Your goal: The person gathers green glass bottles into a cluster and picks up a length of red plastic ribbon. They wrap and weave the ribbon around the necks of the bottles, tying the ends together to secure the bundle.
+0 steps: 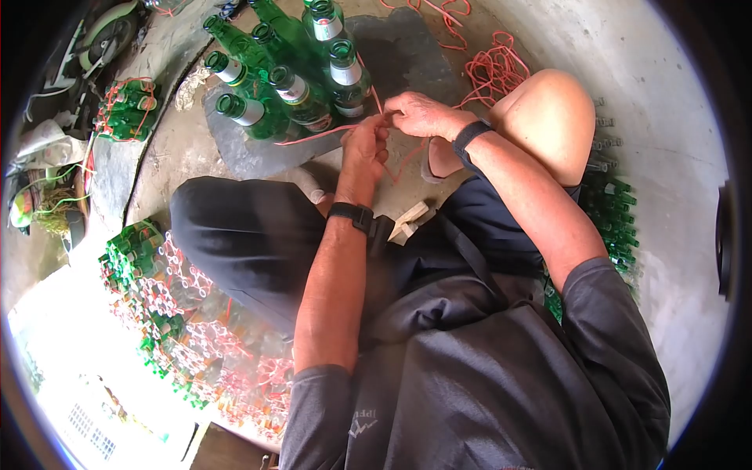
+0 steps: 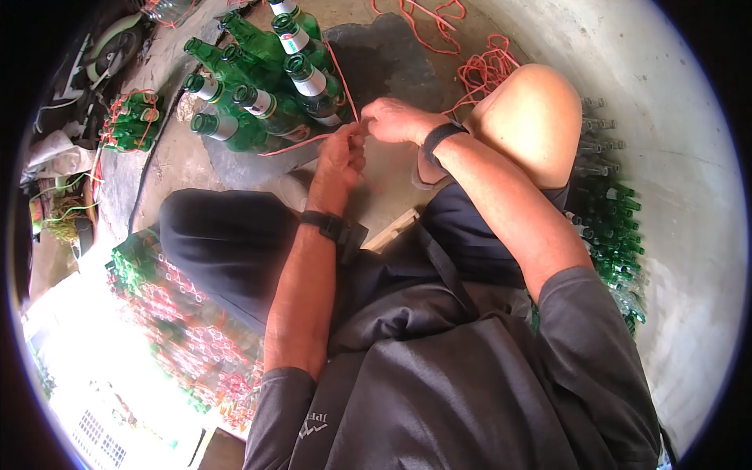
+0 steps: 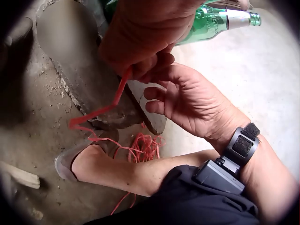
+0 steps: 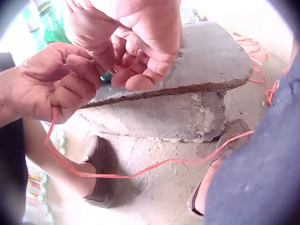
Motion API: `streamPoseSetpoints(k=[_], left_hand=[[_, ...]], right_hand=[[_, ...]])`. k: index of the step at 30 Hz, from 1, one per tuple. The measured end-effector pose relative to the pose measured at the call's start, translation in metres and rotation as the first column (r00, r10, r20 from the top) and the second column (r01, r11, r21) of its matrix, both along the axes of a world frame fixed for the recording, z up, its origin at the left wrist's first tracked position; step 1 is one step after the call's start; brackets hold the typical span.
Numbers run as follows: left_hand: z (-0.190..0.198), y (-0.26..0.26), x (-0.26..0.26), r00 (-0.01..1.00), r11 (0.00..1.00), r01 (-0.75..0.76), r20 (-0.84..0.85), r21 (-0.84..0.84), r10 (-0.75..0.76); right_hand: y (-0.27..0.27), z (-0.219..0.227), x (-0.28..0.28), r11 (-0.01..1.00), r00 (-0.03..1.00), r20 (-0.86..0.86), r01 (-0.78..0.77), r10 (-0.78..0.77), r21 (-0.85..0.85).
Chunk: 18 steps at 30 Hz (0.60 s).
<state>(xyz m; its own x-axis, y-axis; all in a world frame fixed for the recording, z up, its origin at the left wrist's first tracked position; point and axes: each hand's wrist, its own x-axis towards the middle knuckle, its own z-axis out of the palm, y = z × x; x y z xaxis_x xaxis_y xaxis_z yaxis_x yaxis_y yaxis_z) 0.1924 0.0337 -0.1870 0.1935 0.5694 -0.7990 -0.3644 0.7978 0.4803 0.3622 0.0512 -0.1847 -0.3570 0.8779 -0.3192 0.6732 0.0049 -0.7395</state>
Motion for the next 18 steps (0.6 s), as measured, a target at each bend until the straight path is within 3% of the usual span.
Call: streamPoseSetpoints(k=[3, 9, 18], left_hand=[[0.003, -0.001, 0.0, 0.997, 1.0, -0.008, -0.071, 0.026, 0.009], [-0.008, 0.001, -0.007, 0.997, 0.999, -0.044, -0.068, 0.033, 0.046], [-0.001, -0.004, -0.017, 0.991, 0.99, -0.13, -0.016, 0.061, 0.131]], right_hand=[[0.003, 0.009, 0.002, 1.0, 0.996, 0.091, 0.021, -0.021, 0.006], [0.013, 0.013, 0.001, 0.982, 0.991, 0.054, 0.116, -0.125, 0.151], [0.039, 0.002, -0.005, 0.962, 0.952, 0.176, 0.224, -0.25, 0.153]])
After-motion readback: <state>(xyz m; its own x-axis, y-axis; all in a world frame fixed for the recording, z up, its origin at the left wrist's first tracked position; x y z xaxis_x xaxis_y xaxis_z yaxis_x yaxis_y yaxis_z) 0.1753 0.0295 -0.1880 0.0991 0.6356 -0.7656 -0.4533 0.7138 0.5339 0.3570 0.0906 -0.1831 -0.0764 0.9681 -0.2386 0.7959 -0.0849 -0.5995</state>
